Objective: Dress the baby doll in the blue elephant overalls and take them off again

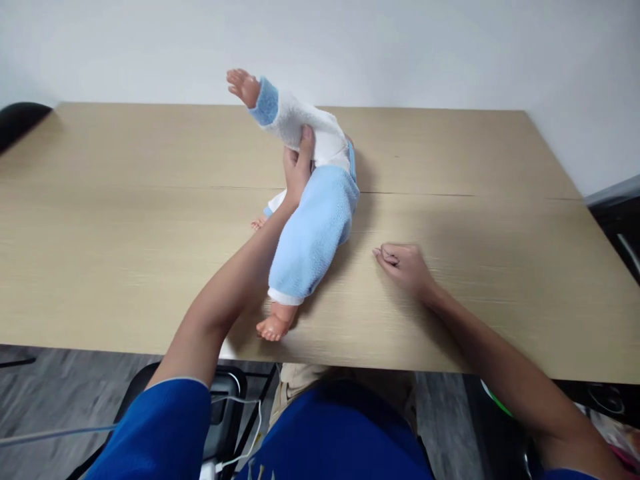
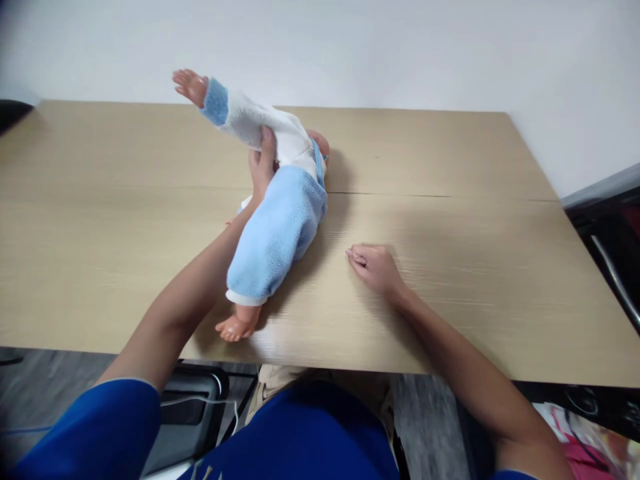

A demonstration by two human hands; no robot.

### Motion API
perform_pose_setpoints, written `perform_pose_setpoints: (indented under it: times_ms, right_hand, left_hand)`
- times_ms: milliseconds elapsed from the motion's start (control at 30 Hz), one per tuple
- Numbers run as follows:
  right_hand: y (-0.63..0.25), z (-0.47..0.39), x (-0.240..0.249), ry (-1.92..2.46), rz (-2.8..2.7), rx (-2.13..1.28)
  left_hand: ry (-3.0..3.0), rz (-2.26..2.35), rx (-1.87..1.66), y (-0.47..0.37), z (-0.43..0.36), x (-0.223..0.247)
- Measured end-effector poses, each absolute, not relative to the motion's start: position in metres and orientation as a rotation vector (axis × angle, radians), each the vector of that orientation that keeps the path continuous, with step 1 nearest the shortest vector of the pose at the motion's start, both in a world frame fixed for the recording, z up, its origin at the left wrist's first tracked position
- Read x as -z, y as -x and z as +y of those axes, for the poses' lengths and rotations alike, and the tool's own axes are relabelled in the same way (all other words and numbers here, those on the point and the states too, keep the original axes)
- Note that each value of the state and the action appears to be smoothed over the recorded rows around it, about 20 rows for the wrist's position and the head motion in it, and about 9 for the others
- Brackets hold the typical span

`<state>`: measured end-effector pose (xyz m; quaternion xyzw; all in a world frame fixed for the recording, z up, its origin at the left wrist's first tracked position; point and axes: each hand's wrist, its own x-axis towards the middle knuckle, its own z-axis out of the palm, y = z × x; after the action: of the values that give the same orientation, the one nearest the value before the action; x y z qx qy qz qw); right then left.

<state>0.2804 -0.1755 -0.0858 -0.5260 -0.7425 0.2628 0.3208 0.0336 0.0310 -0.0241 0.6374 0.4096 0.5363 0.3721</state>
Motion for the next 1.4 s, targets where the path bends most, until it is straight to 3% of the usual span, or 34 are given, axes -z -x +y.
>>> perform_pose_setpoints:
  times_ms: [133, 400, 567, 700, 867, 1000, 1200, 1400]
  right_hand:
    - [-0.281, -0.176, 0.084, 1.340, -2.013, -0.684]
    - [-0.282, -0.177, 0.085, 1.313, -2.070, -0.629]
    - [-0.280, -0.168, 0.092, 1.456, -1.742, -0.554]
    - [-0.296, -0.146, 0.094, 1.382, -1.307, -0.869]
    - [-0.333, -0.126, 0.086, 1.148, -0.875, -1.312]
    - [-0.351, -0.122, 0.079, 0.942, -0.582, -1.459]
    - [-0.365, -0.120, 0.078, 0.994, -0.669, -1.475]
    - [-0.366, -0.120, 0.068, 1.196, -0.902, -1.447]
  left_hand:
    - [-1.304, 0.880, -1.633, -0.039, 0.032, 0.039]
    - [-1.747, 1.273, -1.224, -0.050, 0.015, 0.019]
    - [-1.744, 1.172, -1.260, -0.064, 0.023, 0.031]
    - [-1.917, 0.863, -1.324, -0.083, 0.038, 0.050]
    - [-2.411, 0.765, -0.939, -0.109, 0.030, 0.048]
    - [-2.648, 0.797, -0.759, -0.106, 0.002, 0.030]
    - [-2.403, 1.319, -1.060, -0.031, -0.007, 0.034]
    - [-1.963, 1.871, -0.590, 0.059, -0.007, 0.045]
